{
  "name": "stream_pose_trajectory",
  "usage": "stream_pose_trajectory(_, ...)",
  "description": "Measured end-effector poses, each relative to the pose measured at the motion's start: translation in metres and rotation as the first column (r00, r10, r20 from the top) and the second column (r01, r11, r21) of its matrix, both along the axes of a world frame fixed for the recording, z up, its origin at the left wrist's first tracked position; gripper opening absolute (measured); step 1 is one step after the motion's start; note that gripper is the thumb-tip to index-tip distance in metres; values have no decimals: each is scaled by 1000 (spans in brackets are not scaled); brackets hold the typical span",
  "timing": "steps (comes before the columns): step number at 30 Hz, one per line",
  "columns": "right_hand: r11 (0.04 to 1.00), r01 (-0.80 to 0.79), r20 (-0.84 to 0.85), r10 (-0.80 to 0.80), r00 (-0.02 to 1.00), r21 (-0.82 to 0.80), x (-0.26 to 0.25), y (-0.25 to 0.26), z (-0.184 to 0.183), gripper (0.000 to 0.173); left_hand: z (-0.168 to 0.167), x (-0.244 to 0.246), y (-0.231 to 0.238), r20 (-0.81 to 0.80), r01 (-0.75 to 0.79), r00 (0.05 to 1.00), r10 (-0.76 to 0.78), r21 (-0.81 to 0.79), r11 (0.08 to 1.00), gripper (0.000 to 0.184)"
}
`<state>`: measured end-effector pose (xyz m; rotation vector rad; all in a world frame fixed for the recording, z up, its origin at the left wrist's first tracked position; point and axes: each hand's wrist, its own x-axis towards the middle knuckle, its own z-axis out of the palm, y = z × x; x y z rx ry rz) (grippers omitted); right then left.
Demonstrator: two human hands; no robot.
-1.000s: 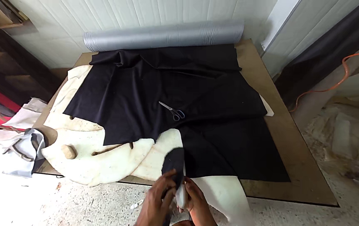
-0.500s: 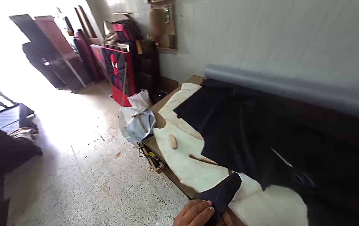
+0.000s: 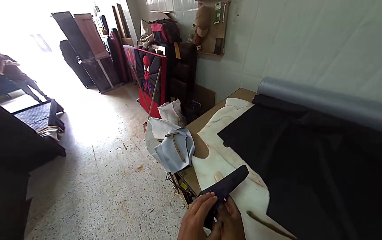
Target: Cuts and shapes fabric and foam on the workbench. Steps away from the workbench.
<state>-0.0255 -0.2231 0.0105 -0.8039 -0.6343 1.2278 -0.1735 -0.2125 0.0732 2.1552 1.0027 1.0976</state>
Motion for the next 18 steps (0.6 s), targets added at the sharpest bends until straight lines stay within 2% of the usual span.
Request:
stream_pose_trajectory(3,997,58,171,-66,983,49,11,87,-6,54,-3,8,81,93,19,996,-11,-88,996,62)
stream_pose_trajectory(6,995,85,367,-101,925,61,28,171,4,52,-9,19,162,342,112,940,-5,-295,949,69)
stream_pose_trajectory(8,993,116,515,-118,849,35,37,229,1,52,-19,28,218,438,127,897,55,-375,918,70)
stream_pose_trajectory(11,988,136,738,-39,674,-71,41,304,-23,54,-54,33,289,460,48,858,228,-513,857,62)
stream_pose_trajectory(13,975,138,846,77,528,-175,32,341,-44,56,-82,26,314,450,6,805,385,-656,755,59)
stream_pose_trajectory(15,955,136,912,203,356,-265,20,372,-65,55,-100,17,326,417,-10,757,503,-762,647,56)
stream_pose_trajectory(18,913,141,917,358,175,-383,7,390,-91,56,-108,-5,317,369,28,780,505,-827,561,53)
